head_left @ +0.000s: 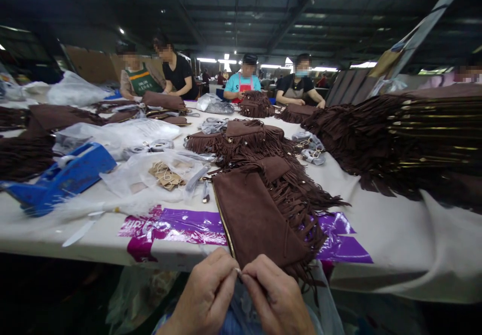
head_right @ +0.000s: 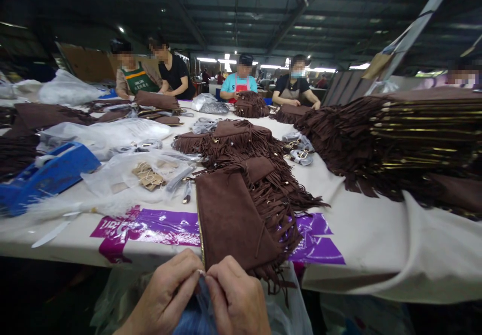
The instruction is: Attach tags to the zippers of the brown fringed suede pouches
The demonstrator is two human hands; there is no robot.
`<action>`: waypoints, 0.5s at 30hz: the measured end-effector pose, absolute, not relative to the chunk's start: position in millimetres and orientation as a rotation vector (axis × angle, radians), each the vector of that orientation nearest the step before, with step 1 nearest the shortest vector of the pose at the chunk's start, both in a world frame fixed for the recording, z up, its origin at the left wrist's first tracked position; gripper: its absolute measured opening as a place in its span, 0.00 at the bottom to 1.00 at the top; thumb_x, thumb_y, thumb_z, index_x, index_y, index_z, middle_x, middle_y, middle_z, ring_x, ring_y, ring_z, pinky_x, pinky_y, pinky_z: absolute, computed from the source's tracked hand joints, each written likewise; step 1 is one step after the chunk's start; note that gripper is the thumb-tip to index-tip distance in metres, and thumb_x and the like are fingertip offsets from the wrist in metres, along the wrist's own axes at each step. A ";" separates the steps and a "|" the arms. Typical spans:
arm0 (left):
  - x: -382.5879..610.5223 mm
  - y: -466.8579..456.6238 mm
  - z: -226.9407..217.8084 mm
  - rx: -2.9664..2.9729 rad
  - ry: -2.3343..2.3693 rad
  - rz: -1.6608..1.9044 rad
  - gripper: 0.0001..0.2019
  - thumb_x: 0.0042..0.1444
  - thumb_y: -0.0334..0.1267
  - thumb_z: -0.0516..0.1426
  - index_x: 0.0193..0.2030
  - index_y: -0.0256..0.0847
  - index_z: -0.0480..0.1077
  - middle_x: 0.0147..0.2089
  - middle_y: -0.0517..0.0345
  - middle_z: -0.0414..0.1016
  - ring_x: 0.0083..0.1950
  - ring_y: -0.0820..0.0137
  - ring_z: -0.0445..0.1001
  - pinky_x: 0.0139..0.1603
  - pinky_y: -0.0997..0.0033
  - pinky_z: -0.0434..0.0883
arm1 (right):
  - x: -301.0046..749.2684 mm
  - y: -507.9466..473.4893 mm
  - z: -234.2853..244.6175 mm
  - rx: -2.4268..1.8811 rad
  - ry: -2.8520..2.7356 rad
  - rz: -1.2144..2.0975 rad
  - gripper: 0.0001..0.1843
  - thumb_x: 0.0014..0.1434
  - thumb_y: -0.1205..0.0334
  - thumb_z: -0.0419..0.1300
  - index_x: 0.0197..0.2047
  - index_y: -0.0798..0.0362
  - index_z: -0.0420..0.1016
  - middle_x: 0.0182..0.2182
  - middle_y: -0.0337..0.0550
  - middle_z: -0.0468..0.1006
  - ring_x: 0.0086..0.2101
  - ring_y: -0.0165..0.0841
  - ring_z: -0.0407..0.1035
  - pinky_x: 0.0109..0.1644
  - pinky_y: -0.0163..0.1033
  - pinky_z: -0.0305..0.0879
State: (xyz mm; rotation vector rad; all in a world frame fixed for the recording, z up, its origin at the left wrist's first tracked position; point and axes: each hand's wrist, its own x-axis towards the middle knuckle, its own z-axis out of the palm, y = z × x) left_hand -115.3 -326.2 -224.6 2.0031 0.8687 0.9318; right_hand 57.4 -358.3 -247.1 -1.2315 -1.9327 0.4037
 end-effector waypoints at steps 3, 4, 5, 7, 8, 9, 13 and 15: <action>-110.7 -326.1 -229.5 1.871 0.897 0.940 0.06 0.60 0.34 0.54 0.33 0.39 0.69 0.31 0.58 0.69 0.33 0.71 0.69 0.34 0.76 0.64 | 57.7 -358.6 -249.5 -1.230 -1.883 0.472 0.11 0.68 0.65 0.49 0.34 0.51 0.68 0.28 0.37 0.70 0.28 0.27 0.68 0.32 0.29 0.60; -108.6 -326.0 -231.9 1.817 0.907 0.945 0.05 0.58 0.35 0.56 0.33 0.38 0.69 0.31 0.57 0.70 0.33 0.71 0.70 0.33 0.76 0.64 | 57.9 -358.5 -250.0 -1.224 -1.882 0.488 0.11 0.68 0.65 0.49 0.34 0.51 0.68 0.28 0.37 0.70 0.28 0.27 0.68 0.32 0.29 0.60; -106.5 -325.8 -234.6 1.763 0.915 0.947 0.05 0.58 0.36 0.57 0.32 0.38 0.69 0.31 0.58 0.70 0.32 0.71 0.70 0.32 0.77 0.64 | 58.2 -358.5 -250.4 -1.218 -1.885 0.495 0.11 0.68 0.65 0.48 0.34 0.51 0.68 0.28 0.36 0.70 0.28 0.27 0.68 0.32 0.29 0.60; -103.4 -325.2 -240.0 1.686 0.932 0.948 0.09 0.59 0.38 0.55 0.30 0.38 0.68 0.28 0.59 0.68 0.29 0.72 0.68 0.30 0.76 0.63 | 58.7 -358.6 -250.1 -1.227 -1.876 0.501 0.11 0.68 0.65 0.48 0.34 0.51 0.67 0.28 0.36 0.69 0.28 0.27 0.67 0.32 0.30 0.59; -102.9 -324.8 -242.2 1.685 0.939 0.944 0.10 0.60 0.39 0.54 0.29 0.38 0.68 0.26 0.60 0.67 0.28 0.73 0.67 0.29 0.76 0.62 | 59.0 -358.8 -249.2 -1.241 -1.865 0.507 0.12 0.68 0.64 0.48 0.33 0.51 0.67 0.28 0.36 0.69 0.28 0.27 0.67 0.32 0.30 0.59; -103.4 -324.2 -243.6 1.715 0.942 0.933 0.11 0.61 0.39 0.53 0.28 0.38 0.67 0.26 0.61 0.66 0.28 0.73 0.65 0.29 0.76 0.61 | 59.2 -359.1 -247.8 -1.263 -1.850 0.517 0.12 0.68 0.64 0.48 0.33 0.51 0.67 0.28 0.36 0.69 0.28 0.27 0.67 0.32 0.31 0.59; -113.5 -319.7 -238.1 1.888 0.916 0.778 0.09 0.60 0.35 0.52 0.29 0.39 0.65 0.29 0.59 0.67 0.32 0.72 0.65 0.33 0.74 0.60 | 62.4 -359.2 -234.9 -1.342 -1.764 0.753 0.12 0.66 0.61 0.52 0.30 0.52 0.68 0.26 0.36 0.69 0.28 0.28 0.65 0.32 0.32 0.57; -120.0 -316.5 -230.6 1.833 0.865 0.674 0.07 0.58 0.35 0.54 0.29 0.39 0.64 0.30 0.60 0.66 0.33 0.71 0.64 0.35 0.74 0.59 | 66.9 -357.9 -225.3 -1.337 -1.587 1.077 0.13 0.64 0.57 0.55 0.29 0.52 0.68 0.23 0.34 0.68 0.25 0.27 0.63 0.29 0.31 0.56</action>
